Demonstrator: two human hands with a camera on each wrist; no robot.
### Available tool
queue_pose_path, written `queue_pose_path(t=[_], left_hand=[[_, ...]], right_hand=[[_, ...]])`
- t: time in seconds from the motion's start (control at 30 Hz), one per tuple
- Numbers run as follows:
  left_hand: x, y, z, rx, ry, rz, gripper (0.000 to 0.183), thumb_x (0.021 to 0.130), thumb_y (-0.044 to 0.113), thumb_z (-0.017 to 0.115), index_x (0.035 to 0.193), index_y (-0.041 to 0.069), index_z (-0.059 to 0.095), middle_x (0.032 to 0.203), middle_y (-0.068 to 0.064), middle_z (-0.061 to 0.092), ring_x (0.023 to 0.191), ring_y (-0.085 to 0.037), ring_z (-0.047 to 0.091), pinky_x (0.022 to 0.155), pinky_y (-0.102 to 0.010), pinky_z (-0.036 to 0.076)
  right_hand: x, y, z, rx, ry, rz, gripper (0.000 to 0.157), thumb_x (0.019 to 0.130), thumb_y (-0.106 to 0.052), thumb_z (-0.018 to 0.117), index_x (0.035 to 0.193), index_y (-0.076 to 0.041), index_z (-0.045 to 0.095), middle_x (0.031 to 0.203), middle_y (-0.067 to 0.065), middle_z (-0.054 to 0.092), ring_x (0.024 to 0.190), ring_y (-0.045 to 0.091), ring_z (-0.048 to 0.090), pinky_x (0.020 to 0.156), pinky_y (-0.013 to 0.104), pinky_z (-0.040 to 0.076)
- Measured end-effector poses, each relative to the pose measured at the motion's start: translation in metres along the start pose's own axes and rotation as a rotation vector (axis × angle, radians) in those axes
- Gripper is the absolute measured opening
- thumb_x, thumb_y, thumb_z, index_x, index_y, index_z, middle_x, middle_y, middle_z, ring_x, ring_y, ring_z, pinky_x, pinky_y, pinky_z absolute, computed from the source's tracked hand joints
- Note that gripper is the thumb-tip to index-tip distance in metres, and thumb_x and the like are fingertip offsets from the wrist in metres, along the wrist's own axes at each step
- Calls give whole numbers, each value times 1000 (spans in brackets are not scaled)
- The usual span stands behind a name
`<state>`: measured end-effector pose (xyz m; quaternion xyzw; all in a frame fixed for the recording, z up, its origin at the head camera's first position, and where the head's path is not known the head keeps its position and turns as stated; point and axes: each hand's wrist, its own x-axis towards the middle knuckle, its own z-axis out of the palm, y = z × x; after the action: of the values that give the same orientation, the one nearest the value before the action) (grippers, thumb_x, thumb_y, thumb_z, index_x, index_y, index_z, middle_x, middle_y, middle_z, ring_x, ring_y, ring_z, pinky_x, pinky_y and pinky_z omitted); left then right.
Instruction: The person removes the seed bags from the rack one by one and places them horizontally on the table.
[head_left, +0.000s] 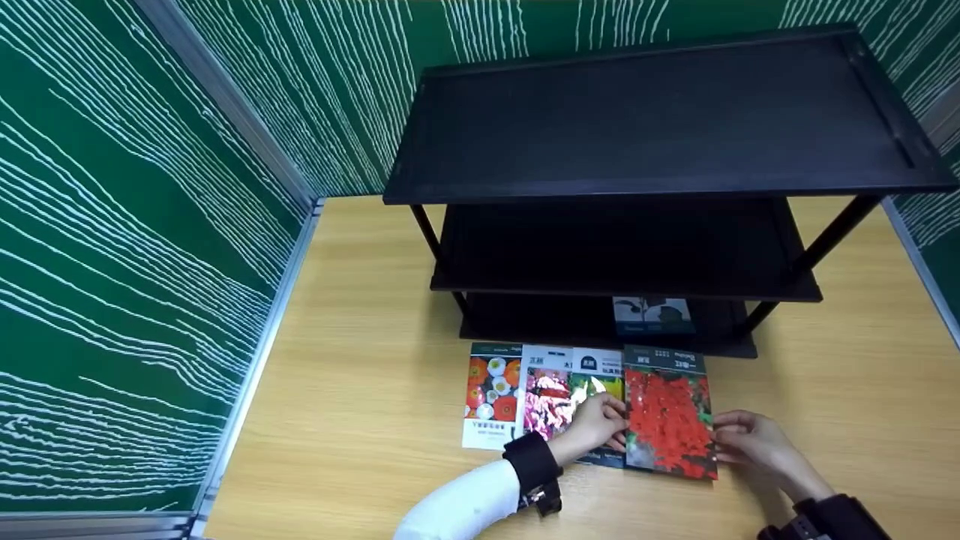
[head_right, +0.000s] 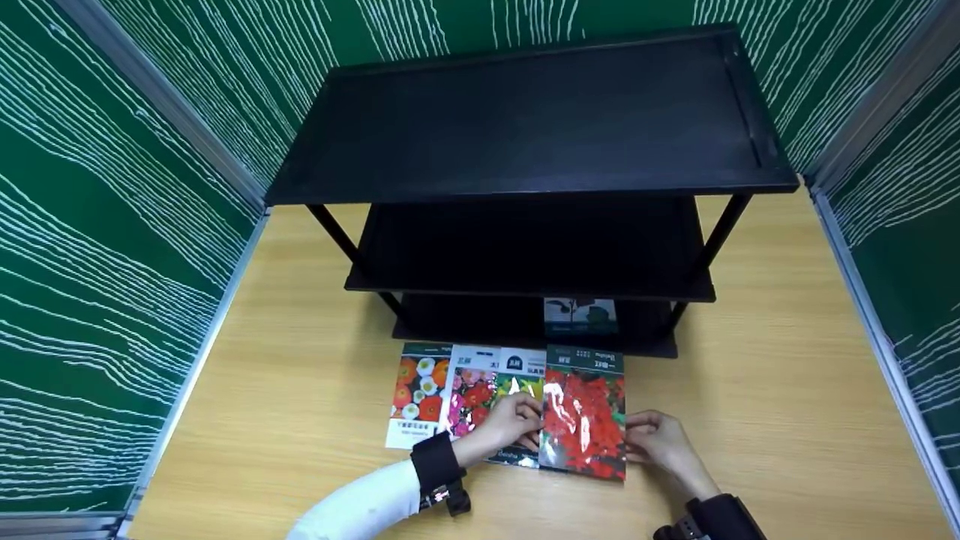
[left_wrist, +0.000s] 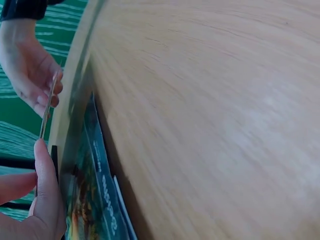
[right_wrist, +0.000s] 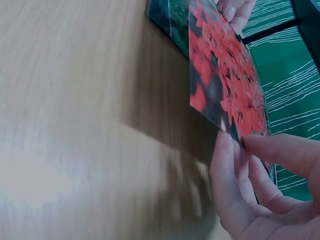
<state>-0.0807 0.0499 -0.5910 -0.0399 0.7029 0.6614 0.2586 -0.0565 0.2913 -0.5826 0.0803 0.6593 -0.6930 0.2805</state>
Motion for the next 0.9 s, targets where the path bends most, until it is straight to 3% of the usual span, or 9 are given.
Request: queue_pose_path(t=[0.27,0.5,0.73,0.9], left_hand=[[2,-6,2,-5,10,-32,16,75,-15,55,83,-1,52,61,-6,53,44,-22,55,45,-34,52],[3,-8,3,-4,23,-40,16,74,-15,54,84,-2,52,61,-7,54,43,-22,55,45,-33,52],[4,-9,4,30,50,-48,16,74,-15,56,84,-2,53,60,-5,52,52,-37,59,45,-33,52],[4,-10,4,37,51,-40,16,74,-14,56,83,-2,52,62,-7,55,54,-38,60,45,-32,52]], right_hand=[[3,5,2,-114,63,65,28,80,6,51,104,19,44,77,2,58,67,13,61,65,29,54],[5,6,2,-168,71,83,30,81,5,50,105,21,42,76,3,56,65,13,60,64,29,54],[6,7,4,-209,117,97,32,80,5,50,106,21,41,75,4,56,64,13,59,61,29,54],[7,7,5,-194,136,90,33,79,6,50,105,23,40,72,3,58,61,13,59,60,29,54]])
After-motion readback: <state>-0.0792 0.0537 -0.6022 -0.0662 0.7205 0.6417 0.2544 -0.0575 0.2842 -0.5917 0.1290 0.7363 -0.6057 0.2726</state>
